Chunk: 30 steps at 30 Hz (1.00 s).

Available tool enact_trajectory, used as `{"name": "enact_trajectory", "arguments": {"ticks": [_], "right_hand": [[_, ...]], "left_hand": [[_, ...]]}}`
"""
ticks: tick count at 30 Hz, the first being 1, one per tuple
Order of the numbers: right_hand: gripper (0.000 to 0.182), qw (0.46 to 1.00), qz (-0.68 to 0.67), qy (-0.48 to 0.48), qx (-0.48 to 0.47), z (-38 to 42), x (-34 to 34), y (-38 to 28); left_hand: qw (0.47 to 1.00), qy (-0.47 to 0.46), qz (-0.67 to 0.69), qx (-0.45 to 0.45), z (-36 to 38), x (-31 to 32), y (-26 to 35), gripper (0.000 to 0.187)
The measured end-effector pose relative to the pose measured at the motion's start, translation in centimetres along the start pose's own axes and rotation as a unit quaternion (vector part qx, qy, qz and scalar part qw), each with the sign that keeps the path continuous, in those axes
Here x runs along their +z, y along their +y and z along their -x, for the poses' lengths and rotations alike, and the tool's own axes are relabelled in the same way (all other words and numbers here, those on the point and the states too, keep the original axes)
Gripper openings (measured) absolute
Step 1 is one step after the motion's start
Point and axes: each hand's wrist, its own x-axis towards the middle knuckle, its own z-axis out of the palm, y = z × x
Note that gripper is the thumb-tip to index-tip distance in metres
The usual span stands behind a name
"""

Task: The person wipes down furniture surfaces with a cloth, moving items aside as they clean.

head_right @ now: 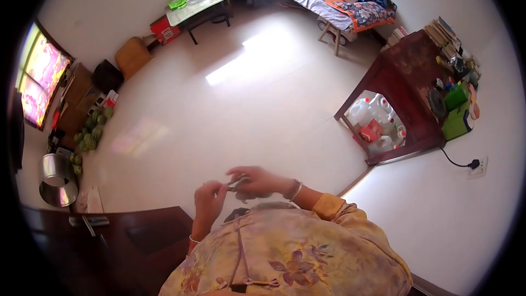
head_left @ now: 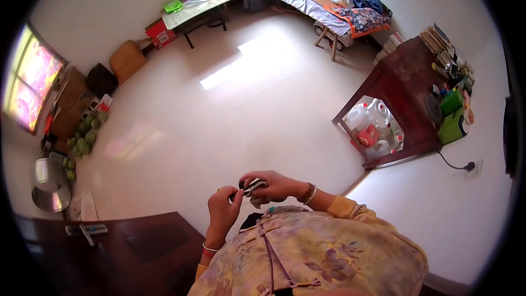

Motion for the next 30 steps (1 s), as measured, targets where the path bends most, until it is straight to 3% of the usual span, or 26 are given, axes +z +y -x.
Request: {"name": "enact_trajectory", "arguments": {"ticks": [3, 8, 9, 11, 12, 18, 23, 25, 30], "right_hand": [[0.052, 0.998, 0.001, 0.053, -0.014, -2.5, -4.0, -2.5], [0.040, 0.981, 0.052, 0.177, -0.054, -7.5, -12.1, -6.4], [0.034, 0.968, 0.046, 0.224, -0.105, -8.7, -13.5, -7.0], [0.027, 0.943, -0.002, 0.332, -0.033, -9.6, -16.6, -8.1], [0.024, 0.924, 0.021, 0.380, -0.042, -10.3, -18.1, -8.6], [0.018, 0.827, -0.097, 0.551, -0.055, -10.9, -26.3, -10.1], [0.019, 0.783, -0.197, 0.584, -0.089, -10.7, -36.3, -10.5], [0.017, 0.776, -0.248, 0.574, -0.085, -11.0, -40.9, -12.3], [0.020, 0.704, -0.343, 0.602, -0.157, -12.7, -54.6, -15.5]], "left_hand": [[1.000, -0.014, 0.012, 0.017, -6.5, 0.5, -2.3, 0.019], [0.996, -0.066, 0.056, -0.011, -18.4, 1.0, -7.2, 0.021], [0.995, -0.076, 0.061, -0.009, -20.8, 1.0, -8.1, 0.021], [0.993, -0.092, 0.078, -0.004, -25.9, 1.1, -9.8, 0.022], [0.992, -0.093, 0.086, -0.008, -28.4, 1.2, -10.6, 0.022], [0.985, -0.147, 0.091, 0.008, -42.7, 3.4, -11.9, 0.022], [0.981, -0.167, 0.099, 0.012, -53.2, 8.4, -11.3, 0.024], [0.975, -0.219, 0.036, 0.006, -57.8, 10.7, -10.8, 0.020], [0.978, -0.206, 0.016, -0.001, -68.1, 14.5, -6.6, 0.022]]}}
